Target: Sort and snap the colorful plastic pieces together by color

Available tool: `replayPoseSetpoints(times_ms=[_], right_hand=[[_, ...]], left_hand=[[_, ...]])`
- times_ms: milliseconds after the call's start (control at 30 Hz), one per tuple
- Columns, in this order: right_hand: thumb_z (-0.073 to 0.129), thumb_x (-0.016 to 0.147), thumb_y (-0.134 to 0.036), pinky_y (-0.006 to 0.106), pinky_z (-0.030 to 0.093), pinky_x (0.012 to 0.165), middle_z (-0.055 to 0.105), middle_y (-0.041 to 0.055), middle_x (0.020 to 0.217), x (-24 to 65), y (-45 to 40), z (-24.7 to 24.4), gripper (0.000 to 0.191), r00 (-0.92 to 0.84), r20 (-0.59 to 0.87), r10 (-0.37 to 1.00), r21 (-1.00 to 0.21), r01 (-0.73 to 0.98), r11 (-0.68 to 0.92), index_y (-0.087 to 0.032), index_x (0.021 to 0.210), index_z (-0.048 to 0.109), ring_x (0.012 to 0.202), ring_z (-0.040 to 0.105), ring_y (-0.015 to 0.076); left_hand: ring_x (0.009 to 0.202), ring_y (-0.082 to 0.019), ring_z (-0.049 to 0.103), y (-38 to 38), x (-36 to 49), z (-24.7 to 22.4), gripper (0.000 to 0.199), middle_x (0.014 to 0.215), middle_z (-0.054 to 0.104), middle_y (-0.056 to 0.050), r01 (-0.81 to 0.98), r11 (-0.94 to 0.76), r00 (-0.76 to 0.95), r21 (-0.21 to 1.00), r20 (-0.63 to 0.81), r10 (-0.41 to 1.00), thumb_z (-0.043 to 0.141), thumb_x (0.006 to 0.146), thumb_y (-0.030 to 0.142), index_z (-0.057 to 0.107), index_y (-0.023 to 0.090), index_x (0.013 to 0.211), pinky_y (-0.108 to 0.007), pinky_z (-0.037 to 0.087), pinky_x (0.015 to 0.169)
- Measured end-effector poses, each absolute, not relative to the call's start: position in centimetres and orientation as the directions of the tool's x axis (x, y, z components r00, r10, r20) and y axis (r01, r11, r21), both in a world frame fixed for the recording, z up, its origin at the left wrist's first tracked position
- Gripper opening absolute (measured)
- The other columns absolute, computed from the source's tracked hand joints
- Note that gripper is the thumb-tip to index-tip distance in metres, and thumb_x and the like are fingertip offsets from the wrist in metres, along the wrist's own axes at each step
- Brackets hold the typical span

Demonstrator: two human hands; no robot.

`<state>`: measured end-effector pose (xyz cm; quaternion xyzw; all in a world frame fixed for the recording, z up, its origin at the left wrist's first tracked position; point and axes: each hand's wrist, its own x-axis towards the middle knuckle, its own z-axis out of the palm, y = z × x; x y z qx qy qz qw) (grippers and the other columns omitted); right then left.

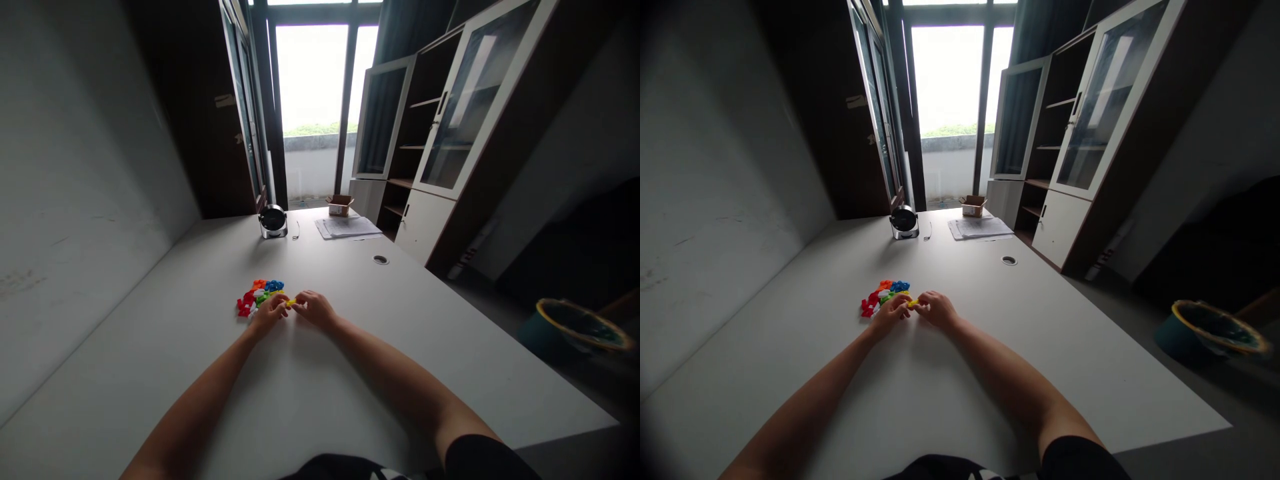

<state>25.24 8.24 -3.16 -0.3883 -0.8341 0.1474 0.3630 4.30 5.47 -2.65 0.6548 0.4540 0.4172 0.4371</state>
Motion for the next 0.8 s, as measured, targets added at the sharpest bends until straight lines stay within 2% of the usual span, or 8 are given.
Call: replayPoseSetpoints(times_ms=[200,333,467,667,800], right_hand=[[0.069,0.087,-0.03,0.023,0.045,0.067,0.069,0.0007,0.082,25.19,8.29,-3.49,0.008,-0.442,0.512,0.736,-0.535,0.507,0.676,-0.022,0.09,0.068,0.07,0.059,0.0128],[0.066,0.089,-0.029,0.025,0.047,0.071,0.07,0.0013,0.085,25.3,8.35,-3.81,0.016,-0.437,0.541,0.719,-0.543,0.471,0.695,-0.023,0.103,0.069,0.073,0.062,0.0133],[0.066,0.088,-0.027,0.025,0.049,0.072,0.071,0.0017,0.088,25.37,8.37,-3.87,0.022,-0.442,0.528,0.725,-0.552,0.471,0.688,-0.023,0.11,0.068,0.073,0.063,0.0131],[0.068,0.09,-0.033,0.023,0.047,0.069,0.071,0.001,0.088,25.32,8.22,-3.67,0.021,-0.453,0.528,0.718,-0.549,0.463,0.696,-0.024,0.109,0.069,0.07,0.062,0.0117],[0.064,0.092,-0.031,0.021,0.045,0.065,0.07,0.0009,0.086,25.28,8.35,-3.92,0.012,-0.462,0.53,0.711,-0.53,0.474,0.703,-0.022,0.098,0.07,0.066,0.059,0.0104]], left_hand=[[0.072,-0.016,0.068,5.62,4.24,-2.89,0.032,0.098,0.07,-0.007,0.192,-0.218,0.246,0.957,0.168,0.955,0.062,0.088,0.041,0.062,0.017,0.108,-0.028,0.051,0.064],[0.071,-0.016,0.068,5.81,4.06,-3.3,0.038,0.095,0.069,-0.007,0.165,-0.222,0.256,0.961,0.176,0.951,0.06,0.091,0.047,0.061,0.016,0.113,-0.028,0.05,0.064],[0.072,-0.016,0.067,5.82,4.01,-3.48,0.041,0.091,0.069,-0.006,0.14,-0.212,0.263,0.967,0.17,0.95,0.066,0.088,0.048,0.061,0.016,0.114,-0.029,0.051,0.067],[0.074,-0.015,0.066,5.68,4.05,-3.39,0.039,0.093,0.068,-0.005,0.139,-0.252,0.264,0.958,0.21,0.941,0.068,0.088,0.044,0.061,0.018,0.115,-0.029,0.052,0.069],[0.075,-0.014,0.066,5.68,4.13,-3.34,0.033,0.095,0.067,-0.005,0.114,-0.265,0.27,0.958,0.227,0.936,0.071,0.086,0.039,0.062,0.018,0.11,-0.029,0.053,0.071]])
